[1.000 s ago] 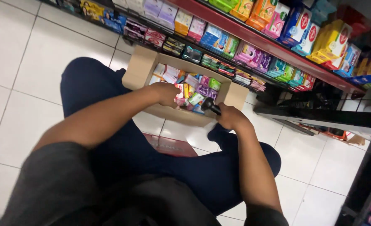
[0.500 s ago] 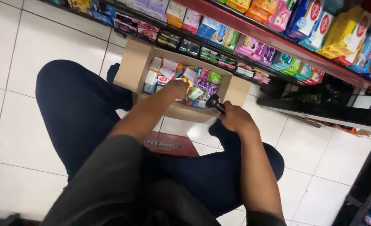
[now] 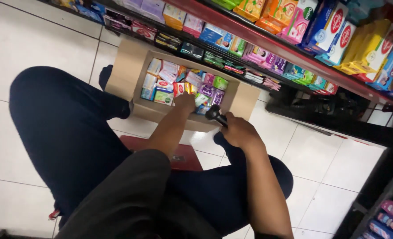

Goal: The person sits on the floor in front of a store shelf and repeatedly picks small boxes from a cardboard box, scans them with a handheld barcode scanner, and places them onto the shelf. The person handles various small product boxes one at a time, scanning each before arranging it on the shelf.

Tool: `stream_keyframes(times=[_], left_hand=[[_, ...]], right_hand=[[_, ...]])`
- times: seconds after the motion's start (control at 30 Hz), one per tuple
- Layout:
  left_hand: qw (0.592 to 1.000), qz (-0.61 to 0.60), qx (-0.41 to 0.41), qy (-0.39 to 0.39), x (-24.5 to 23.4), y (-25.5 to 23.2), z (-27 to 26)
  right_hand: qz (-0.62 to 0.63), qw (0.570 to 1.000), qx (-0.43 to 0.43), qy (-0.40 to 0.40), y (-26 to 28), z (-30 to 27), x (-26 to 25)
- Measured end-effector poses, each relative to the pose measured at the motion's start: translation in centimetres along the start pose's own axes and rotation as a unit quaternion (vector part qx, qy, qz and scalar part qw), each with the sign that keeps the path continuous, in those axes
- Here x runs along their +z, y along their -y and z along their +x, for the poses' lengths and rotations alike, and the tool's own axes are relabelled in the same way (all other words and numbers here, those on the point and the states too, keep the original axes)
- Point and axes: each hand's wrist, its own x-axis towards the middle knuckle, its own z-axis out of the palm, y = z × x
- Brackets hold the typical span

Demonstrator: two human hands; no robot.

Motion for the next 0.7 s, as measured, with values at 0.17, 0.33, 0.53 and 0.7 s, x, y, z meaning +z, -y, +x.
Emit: stream_keyframes(times=[0.17, 0.33, 0.53, 0.7], left_hand=[[1.000, 0.002, 0.014, -0.017, 1.2, 0.6, 2.3], [0.995, 0.028, 0.058, -0.082, -0.5, 2.0, 3.8], [0.983, 0.064, 0.141, -0.098, -7.9, 3.9, 2.4], [0.946, 0.039, 0.268, -0.180, -15.9, 3.9, -0.1]], right_hand=[[0.007, 1.000, -0.025, -0.008, -0.1, 0.1, -0.1], [0.009, 0.999, -0.039, -0.017, -0.3, -0.5, -0.2], [0.015, 0.998, -0.026, -0.057, 0.8, -1.5, -1.0], [0.157, 0.966, -0.030, -0.205, 3.0, -3.6, -1.9]])
